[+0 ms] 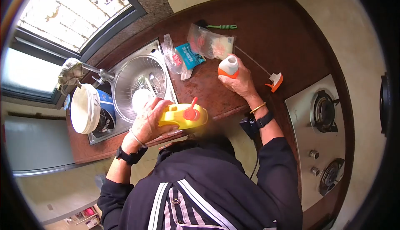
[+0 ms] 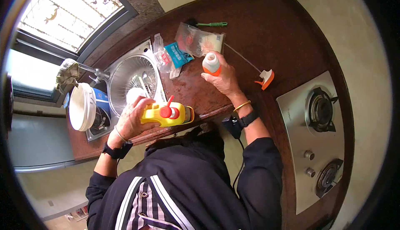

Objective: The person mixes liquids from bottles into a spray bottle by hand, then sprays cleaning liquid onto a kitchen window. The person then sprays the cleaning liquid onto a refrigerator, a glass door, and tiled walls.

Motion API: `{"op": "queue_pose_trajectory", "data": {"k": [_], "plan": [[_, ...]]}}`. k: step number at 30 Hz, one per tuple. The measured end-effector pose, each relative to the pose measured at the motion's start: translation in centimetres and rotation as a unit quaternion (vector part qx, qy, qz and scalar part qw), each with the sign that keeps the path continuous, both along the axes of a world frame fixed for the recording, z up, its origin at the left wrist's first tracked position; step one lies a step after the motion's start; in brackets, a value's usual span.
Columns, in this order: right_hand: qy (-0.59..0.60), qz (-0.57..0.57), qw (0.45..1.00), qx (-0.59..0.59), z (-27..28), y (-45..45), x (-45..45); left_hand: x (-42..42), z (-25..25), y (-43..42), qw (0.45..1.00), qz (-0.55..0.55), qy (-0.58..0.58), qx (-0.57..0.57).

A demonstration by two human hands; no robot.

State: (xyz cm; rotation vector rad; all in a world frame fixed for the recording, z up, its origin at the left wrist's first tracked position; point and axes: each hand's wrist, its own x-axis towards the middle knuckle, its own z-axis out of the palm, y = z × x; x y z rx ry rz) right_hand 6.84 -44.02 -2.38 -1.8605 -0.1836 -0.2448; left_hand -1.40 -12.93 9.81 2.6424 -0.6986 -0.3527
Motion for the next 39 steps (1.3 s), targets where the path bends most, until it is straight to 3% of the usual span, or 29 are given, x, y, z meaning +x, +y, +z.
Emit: {"op": "queue_pose_trajectory", "data": {"k": [1, 4, 8, 17, 18, 20, 23, 26, 27, 30, 33, 39], "plan": [[0.030, 0.023, 0.999, 0.002, -0.3, -0.3, 0.1, 0.0, 0.5, -0.4, 0.997, 0.022, 0.027, -0.066], [0.024, 0.014, 0.993, 0.114, -2.8, -0.4, -0.1, 0.5, 0.2, -0.2, 0.996, 0.040, 0.019, -0.083], [0.028, -0.107, 0.994, 0.016, -0.3, -1.7, -3.1, 0.7, -0.9, 0.8, 0.996, 0.004, -0.062, -0.057], [0.085, -0.245, 0.965, 0.049, -3.9, -7.8, -8.1, 1.8, -1.3, 0.3, 0.992, 0.019, -0.074, -0.098], [0.090, -0.258, 0.962, -0.003, -3.9, -9.1, -7.9, 1.9, -1.2, 0.3, 0.992, 0.026, -0.079, -0.093], [0.054, -0.230, 0.944, -0.231, -4.4, -12.3, -7.1, 2.5, -1.4, 0.2, 0.989, 0.044, -0.089, -0.107], [0.037, -0.263, 0.891, -0.368, -4.3, -14.8, -5.5, 2.7, -0.6, -1.1, 0.985, 0.087, -0.099, -0.109], [0.151, -0.309, 0.887, -0.309, -5.1, -16.3, -3.7, 3.5, -2.5, -1.9, 0.975, 0.091, -0.152, -0.134], [0.101, -0.303, 0.894, -0.315, -7.2, -17.7, -3.2, 3.6, -2.8, -2.3, 0.973, 0.101, -0.171, -0.119], [0.107, -0.275, 0.896, -0.331, -7.7, -17.8, -2.8, 4.0, -3.5, -3.3, 0.966, 0.139, -0.157, -0.151], [0.189, -0.235, 0.896, -0.326, -7.0, -16.5, -2.8, 4.4, -4.3, -3.7, 0.966, 0.146, -0.162, -0.141], [0.198, -0.284, 0.884, -0.315, -8.8, -16.6, -2.9, 5.0, -4.8, -4.2, 0.968, 0.135, -0.170, -0.128]]}}
